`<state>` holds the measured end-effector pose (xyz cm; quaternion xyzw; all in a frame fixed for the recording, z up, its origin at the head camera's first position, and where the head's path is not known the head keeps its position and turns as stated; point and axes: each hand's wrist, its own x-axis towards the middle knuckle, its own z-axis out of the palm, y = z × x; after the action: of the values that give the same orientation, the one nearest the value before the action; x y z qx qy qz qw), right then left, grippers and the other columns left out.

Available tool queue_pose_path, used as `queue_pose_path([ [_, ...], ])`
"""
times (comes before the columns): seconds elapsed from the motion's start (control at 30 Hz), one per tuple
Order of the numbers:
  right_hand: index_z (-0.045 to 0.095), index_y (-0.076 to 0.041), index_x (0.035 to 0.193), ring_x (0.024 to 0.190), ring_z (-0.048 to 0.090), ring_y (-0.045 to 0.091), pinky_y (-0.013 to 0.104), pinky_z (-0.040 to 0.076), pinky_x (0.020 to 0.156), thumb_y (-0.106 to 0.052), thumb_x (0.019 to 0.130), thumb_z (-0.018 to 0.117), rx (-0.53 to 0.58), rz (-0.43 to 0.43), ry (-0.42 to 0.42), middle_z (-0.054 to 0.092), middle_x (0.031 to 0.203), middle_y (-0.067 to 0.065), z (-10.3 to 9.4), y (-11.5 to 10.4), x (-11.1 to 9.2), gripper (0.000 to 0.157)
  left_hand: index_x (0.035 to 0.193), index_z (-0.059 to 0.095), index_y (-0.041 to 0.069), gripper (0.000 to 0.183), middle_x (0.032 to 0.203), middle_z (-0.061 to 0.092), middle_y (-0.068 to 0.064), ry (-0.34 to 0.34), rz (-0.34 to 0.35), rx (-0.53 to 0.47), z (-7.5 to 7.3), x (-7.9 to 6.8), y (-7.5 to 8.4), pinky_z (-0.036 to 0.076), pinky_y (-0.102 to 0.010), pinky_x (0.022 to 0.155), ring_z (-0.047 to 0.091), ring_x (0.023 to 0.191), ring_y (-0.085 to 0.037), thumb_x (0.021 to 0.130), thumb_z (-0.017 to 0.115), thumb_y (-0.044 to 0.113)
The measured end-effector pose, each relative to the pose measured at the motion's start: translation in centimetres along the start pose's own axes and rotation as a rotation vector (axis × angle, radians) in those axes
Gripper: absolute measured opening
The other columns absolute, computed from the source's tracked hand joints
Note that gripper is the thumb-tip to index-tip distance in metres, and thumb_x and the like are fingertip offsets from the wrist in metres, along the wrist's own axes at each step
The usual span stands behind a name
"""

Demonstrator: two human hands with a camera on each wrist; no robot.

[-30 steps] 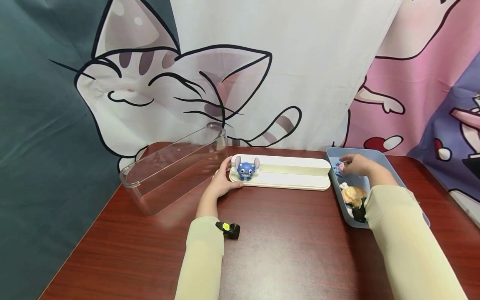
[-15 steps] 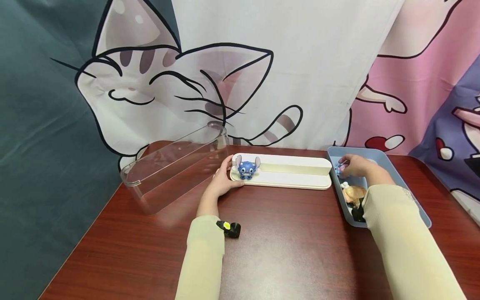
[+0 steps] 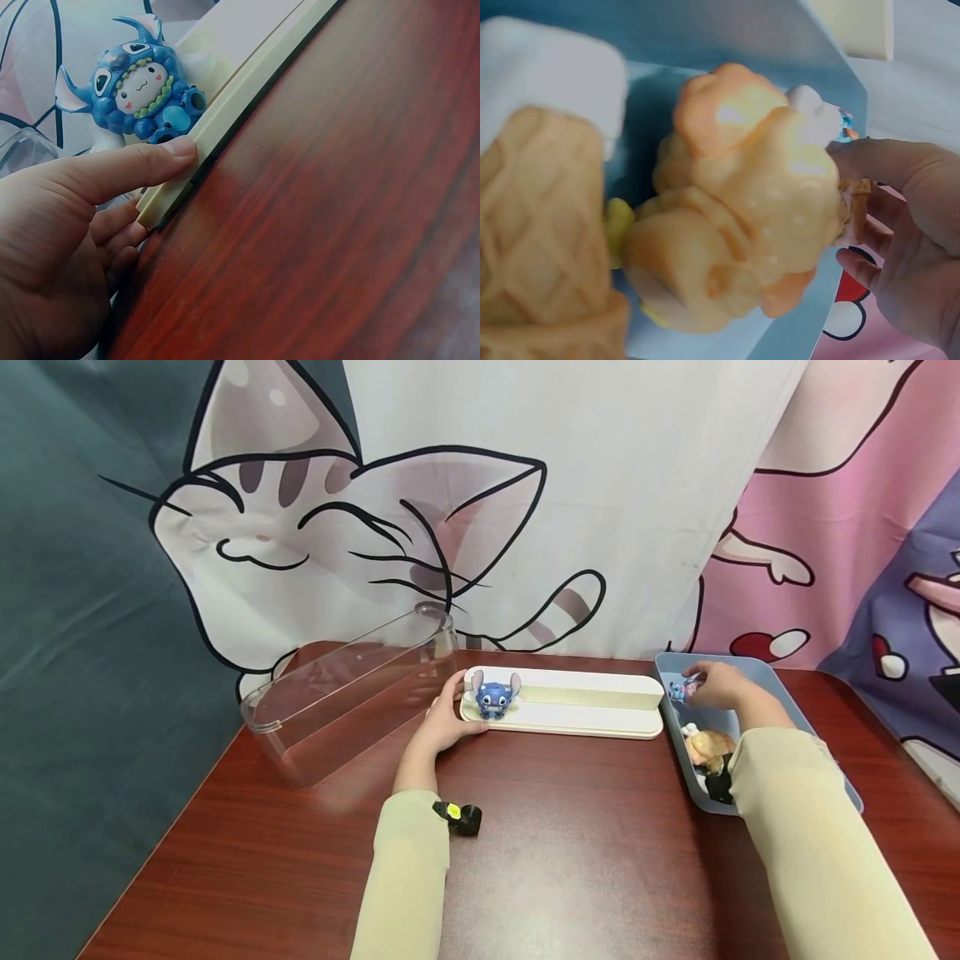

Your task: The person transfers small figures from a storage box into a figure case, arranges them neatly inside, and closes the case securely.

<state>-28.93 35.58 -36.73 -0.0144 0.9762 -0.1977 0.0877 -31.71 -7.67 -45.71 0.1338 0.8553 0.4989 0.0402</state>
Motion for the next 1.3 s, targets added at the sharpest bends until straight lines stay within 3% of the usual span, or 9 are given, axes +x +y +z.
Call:
queue_pose_path([
  [0.43, 0.037, 0.006, 0.132, 0.104, 0.043, 0.041, 0.047, 0.039, 0.084, -0.009, 0.08, 0.068, 0.239, 0.041, 0.059, 0.038, 0.124, 0.035, -1.3, -1.4, -0.3, 0.063, 0.145, 0.021, 0.024, 0.099, 0.142, 0.04, -0.006, 0.0, -0.011, 0.008, 0.0, -0.2, 0.1, 0.016, -0.048, 0.105, 0.034, 0.126, -0.024, 0.068, 0.083, 0.019],
  [0.57, 0.035, 0.004, 0.135, 0.099, 0.045, 0.038, 0.039, 0.045, 0.074, -0.013, 0.082, 0.068, 0.278, 0.053, 0.066, 0.038, 0.124, 0.034, -1.6, -2.6, -0.2, 0.064, 0.146, 0.021, 0.022, 0.099, 0.142, 0.04, -0.006, 0.001, -0.014, 0.008, 0.0, -0.1, 0.1, 0.016, -0.048, 0.105, 0.034, 0.126, -0.024, 0.068, 0.083, 0.019],
  [0.73, 0.037, 0.007, 0.133, 0.086, 0.05, 0.029, 0.028, 0.047, 0.063, -0.016, 0.082, 0.069, 0.304, 0.054, 0.087, 0.046, 0.113, 0.032, -1.7, -3.5, 0.0, 0.064, 0.145, 0.021, 0.023, 0.099, 0.142, 0.04, -0.006, -0.003, -0.012, 0.008, 0.0, -0.1, 0.0, 0.016, -0.048, 0.105, 0.034, 0.126, -0.024, 0.068, 0.083, 0.019],
  [0.87, 0.038, 0.008, 0.129, 0.08, 0.05, 0.022, 0.026, 0.048, 0.062, -0.014, 0.083, 0.068, 0.36, 0.035, 0.11, 0.047, 0.109, 0.029, -1.7, -4.2, 0.0, 0.059, 0.145, 0.022, 0.024, 0.099, 0.142, 0.04, -0.006, -0.004, -0.01, 0.008, 0.0, -0.1, 0.1, 0.015, -0.048, 0.105, 0.034, 0.126, -0.025, 0.068, 0.083, 0.019],
  [1.0, 0.037, 0.006, 0.128, 0.087, 0.048, 0.024, 0.026, 0.047, 0.065, -0.018, 0.085, 0.067, 0.428, 0.009, 0.117, 0.046, 0.114, 0.027, -1.6, -5.0, -0.2, 0.057, 0.145, 0.022, 0.023, 0.099, 0.142, 0.04, -0.006, -0.004, -0.002, 0.007, 0.0, -0.1, 0.2, 0.015, -0.049, 0.105, 0.035, 0.125, -0.025, 0.067, 0.083, 0.018],
  [1.13, 0.037, 0.004, 0.129, 0.095, 0.045, 0.028, 0.027, 0.043, 0.07, -0.024, 0.085, 0.067, 0.438, -0.011, 0.126, 0.045, 0.119, 0.027, -1.3, -5.9, -0.2, 0.06, 0.145, 0.022, 0.021, 0.099, 0.142, 0.04, -0.007, -0.002, 0.0, 0.008, 0.0, -0.1, 0.2, 0.015, -0.049, 0.105, 0.035, 0.125, -0.025, 0.067, 0.083, 0.018],
  [1.3, 0.036, 0.003, 0.132, 0.093, 0.046, 0.023, 0.023, 0.043, 0.069, -0.025, 0.086, 0.066, 0.465, -0.026, 0.149, 0.046, 0.117, 0.025, -0.8, -6.7, 0.0, 0.062, 0.145, 0.022, 0.02, 0.099, 0.141, 0.041, -0.007, 0.0, 0.002, 0.006, 0.1, -0.1, 0.1, 0.015, -0.049, 0.105, 0.035, 0.125, -0.025, 0.068, 0.083, 0.018],
])
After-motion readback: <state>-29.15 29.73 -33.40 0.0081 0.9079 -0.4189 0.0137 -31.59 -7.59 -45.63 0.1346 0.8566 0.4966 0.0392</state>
